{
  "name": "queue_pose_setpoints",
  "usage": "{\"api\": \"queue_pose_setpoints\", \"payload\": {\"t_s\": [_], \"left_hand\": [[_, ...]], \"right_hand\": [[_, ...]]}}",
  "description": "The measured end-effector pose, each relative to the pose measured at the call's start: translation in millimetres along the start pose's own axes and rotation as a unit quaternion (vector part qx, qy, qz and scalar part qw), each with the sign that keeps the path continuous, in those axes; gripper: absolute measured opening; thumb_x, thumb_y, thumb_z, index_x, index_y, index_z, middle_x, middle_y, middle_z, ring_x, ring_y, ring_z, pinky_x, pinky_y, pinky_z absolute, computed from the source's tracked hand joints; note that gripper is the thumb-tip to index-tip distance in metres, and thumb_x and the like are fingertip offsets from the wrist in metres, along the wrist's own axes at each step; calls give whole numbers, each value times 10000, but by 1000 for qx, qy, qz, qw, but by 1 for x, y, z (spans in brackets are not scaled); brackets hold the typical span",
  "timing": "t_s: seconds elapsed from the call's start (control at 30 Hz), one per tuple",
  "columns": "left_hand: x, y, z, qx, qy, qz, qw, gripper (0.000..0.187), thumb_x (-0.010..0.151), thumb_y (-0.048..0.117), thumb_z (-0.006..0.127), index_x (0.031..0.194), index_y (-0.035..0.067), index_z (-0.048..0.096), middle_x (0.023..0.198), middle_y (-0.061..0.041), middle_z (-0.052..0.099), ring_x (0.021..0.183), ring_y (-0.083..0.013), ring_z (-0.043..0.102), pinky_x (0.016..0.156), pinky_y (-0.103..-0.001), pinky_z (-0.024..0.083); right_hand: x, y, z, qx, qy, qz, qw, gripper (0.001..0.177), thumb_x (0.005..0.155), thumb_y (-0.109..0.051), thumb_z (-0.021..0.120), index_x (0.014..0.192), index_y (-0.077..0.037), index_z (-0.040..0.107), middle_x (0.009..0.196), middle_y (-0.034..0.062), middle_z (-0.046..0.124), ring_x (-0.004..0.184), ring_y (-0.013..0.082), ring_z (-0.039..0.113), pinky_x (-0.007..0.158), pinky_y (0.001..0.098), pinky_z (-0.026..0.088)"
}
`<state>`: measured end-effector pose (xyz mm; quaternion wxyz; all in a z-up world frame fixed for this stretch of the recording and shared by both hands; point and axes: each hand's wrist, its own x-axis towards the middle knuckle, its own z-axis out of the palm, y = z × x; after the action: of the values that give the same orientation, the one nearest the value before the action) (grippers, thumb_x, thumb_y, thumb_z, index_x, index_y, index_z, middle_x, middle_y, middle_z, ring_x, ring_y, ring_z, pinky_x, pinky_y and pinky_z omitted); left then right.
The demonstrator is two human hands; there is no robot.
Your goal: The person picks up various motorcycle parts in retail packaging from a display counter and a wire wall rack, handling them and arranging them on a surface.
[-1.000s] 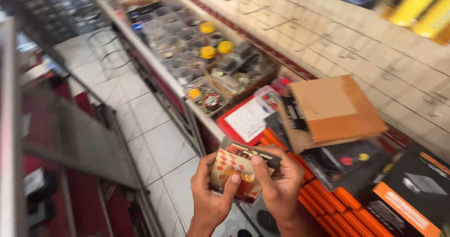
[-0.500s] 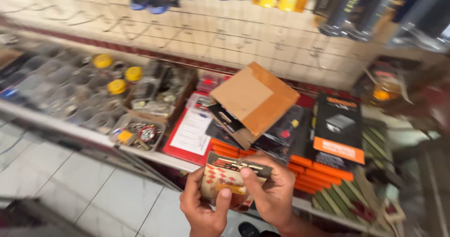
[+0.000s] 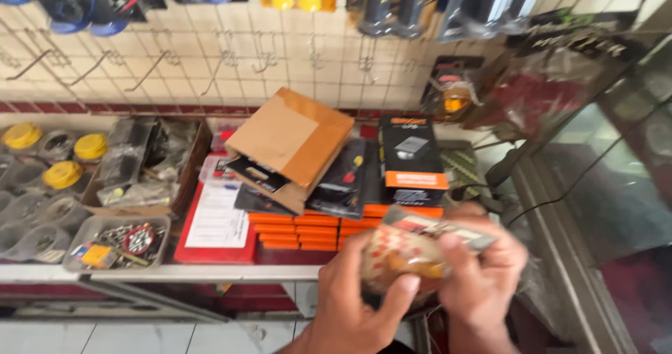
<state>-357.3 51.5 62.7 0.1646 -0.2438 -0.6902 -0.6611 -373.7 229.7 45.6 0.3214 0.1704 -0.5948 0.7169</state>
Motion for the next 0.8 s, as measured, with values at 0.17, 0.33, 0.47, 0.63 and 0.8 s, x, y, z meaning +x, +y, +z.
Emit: {"api": "queue_pose_setpoints", "payload": {"t_s": [0.17,0.33,0.47,0.63,0.8], "left_hand": [[70,40,27,95,-81,61,990,455,983,303,699,1296,-6,582,1080,-187,736,956,-325,760,839,-405,597],[131,44,59,158,-79,107,978,444,1011,344,642,1279,-2,561,1062,-196,720,951,-340,738,834,-448,579],[181,20,85,192,-62,118,972,419,1005,286,632,1300,0,545,1078,-176,723,945,-294,753,863,-442,582],[234,-8,105,262,-90,93,956,265,983,258,660,1142,54,600,1067,-101,727,881,-216,762,801,-391,596],[265,-26,108,275,-118,84,951,70,896,109,719,927,60,679,959,-81,721,832,-205,743,712,-404,587]], "right_hand": [[61,-11,-48,33,17,-66,997,53,1025,4,710,1033,53,694,959,110,664,827,120,574,776,230,437],[128,-3,-83,12,1,-58,998,29,1035,51,716,1051,56,693,985,79,667,879,113,584,815,228,433],[173,11,-90,0,-15,-48,999,68,1018,76,721,1077,46,705,1013,64,686,932,111,614,870,240,462],[202,27,-94,-122,-40,-30,991,96,987,50,712,1068,9,742,933,55,691,763,104,588,658,244,446],[212,44,-89,-227,-63,-97,967,119,964,61,722,1065,3,744,938,60,698,776,90,602,676,233,453]]}}
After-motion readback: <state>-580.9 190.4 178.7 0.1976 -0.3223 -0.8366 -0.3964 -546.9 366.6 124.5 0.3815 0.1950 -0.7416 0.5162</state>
